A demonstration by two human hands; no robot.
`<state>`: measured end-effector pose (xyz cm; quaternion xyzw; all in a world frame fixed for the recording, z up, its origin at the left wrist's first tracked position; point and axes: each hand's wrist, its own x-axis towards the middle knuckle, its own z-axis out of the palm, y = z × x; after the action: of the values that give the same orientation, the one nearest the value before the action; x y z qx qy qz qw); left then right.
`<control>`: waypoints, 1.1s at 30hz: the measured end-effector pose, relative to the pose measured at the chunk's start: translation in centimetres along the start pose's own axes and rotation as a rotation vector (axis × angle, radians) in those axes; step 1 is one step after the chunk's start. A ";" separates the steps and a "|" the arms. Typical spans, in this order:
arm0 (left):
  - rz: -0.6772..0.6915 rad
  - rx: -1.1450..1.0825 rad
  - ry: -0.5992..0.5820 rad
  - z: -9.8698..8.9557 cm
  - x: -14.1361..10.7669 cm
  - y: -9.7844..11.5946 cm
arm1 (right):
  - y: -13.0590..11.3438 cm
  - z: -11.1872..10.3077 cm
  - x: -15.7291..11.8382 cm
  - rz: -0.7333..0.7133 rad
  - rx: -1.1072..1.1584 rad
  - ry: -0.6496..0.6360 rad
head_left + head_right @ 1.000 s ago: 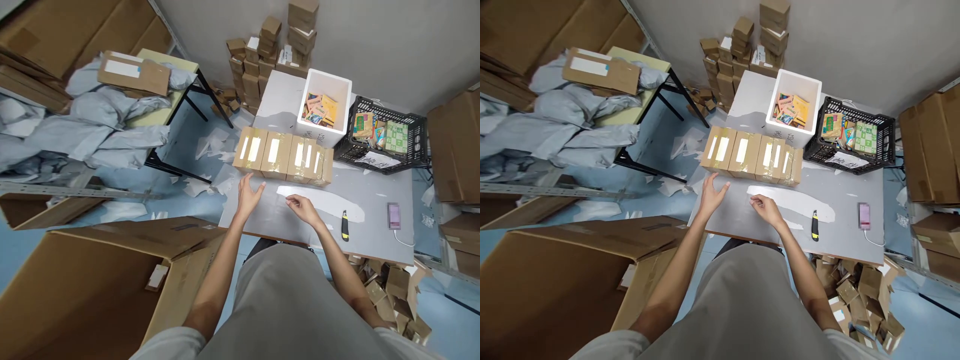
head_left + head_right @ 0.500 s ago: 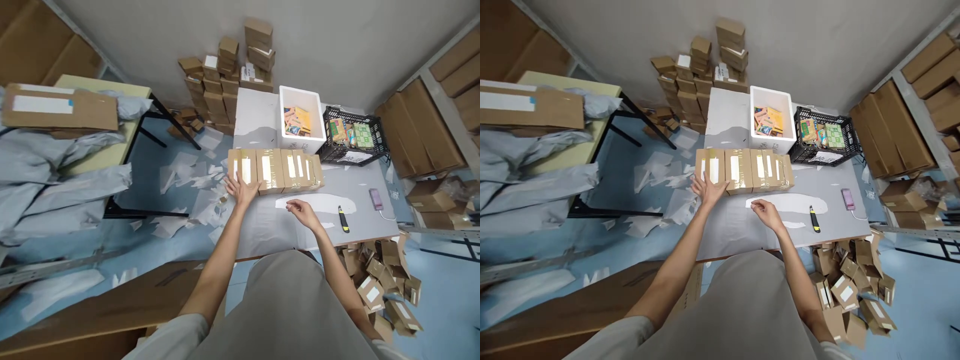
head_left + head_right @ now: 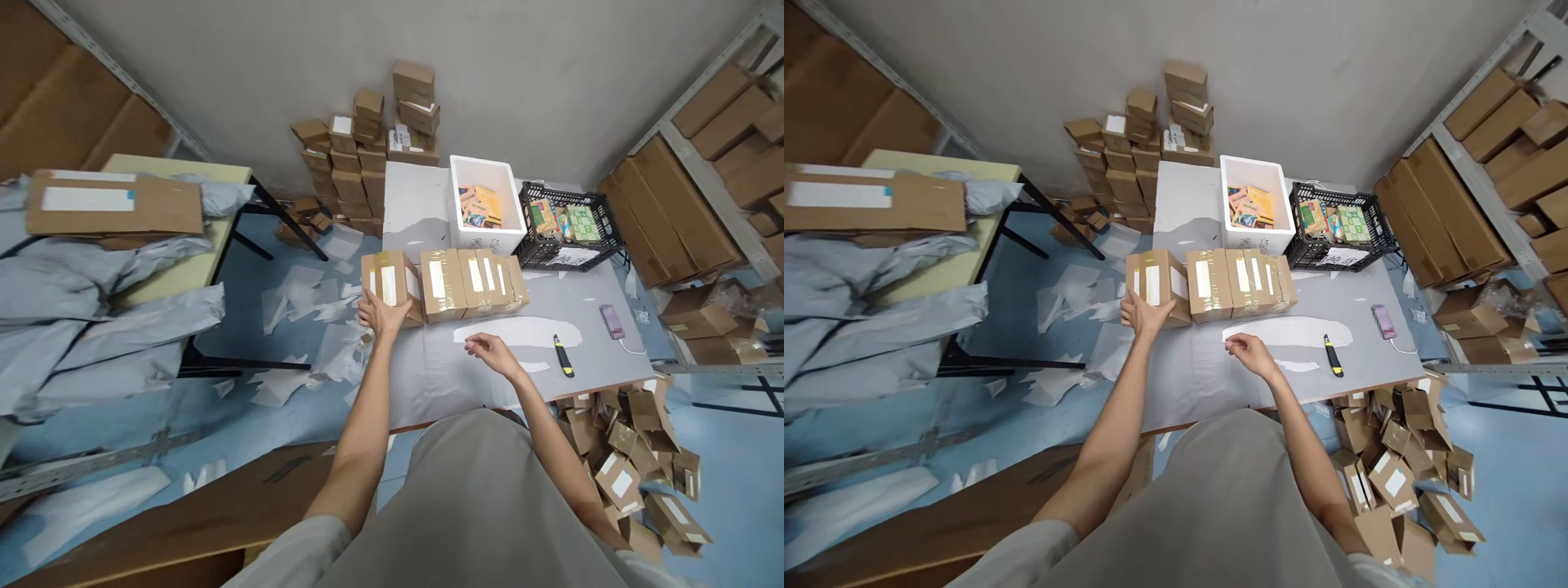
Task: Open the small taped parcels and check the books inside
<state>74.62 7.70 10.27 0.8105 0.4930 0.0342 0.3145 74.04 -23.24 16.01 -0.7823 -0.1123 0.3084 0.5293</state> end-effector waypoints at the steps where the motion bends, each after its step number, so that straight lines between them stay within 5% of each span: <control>1: 0.010 0.003 0.012 -0.7 -0.8 -0.8 | 0.0 -0.1 0.1 -0.009 0.010 -0.014; 4: 0.031 0.016 0.058 -3.2 -5.1 -5.0 | 0.6 -0.5 0.3 -0.030 0.033 -0.039; 8: 0.086 0.024 0.088 -6.0 -13.8 -10.9 | 3.0 -1.2 0.3 -0.001 0.048 -0.114; 11: 0.194 0.054 0.032 -6.3 -20.2 -12.5 | 5.0 -1.7 0.5 0.037 0.049 -0.129; 17: 0.491 0.140 -0.174 -1.7 -27.4 -9.1 | 7.8 -5.7 0.8 0.032 -0.011 -0.005; 25: 0.900 0.305 -0.510 5.9 -28.2 -2.6 | 14.9 -15.7 -6.8 0.165 -0.270 0.028; 29: 0.930 0.397 -0.635 8.8 -27.6 -1.0 | 17.6 -15.6 -11.2 0.242 -0.336 0.024; 33: 0.853 0.413 -0.624 9.4 -27.8 -1.6 | 18.9 -14.6 -12.8 0.223 -0.274 0.020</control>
<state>62.59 -19.11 9.02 0.9542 0.0023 -0.1802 0.2386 69.92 -48.56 7.35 -0.8579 -0.0605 0.3394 0.3811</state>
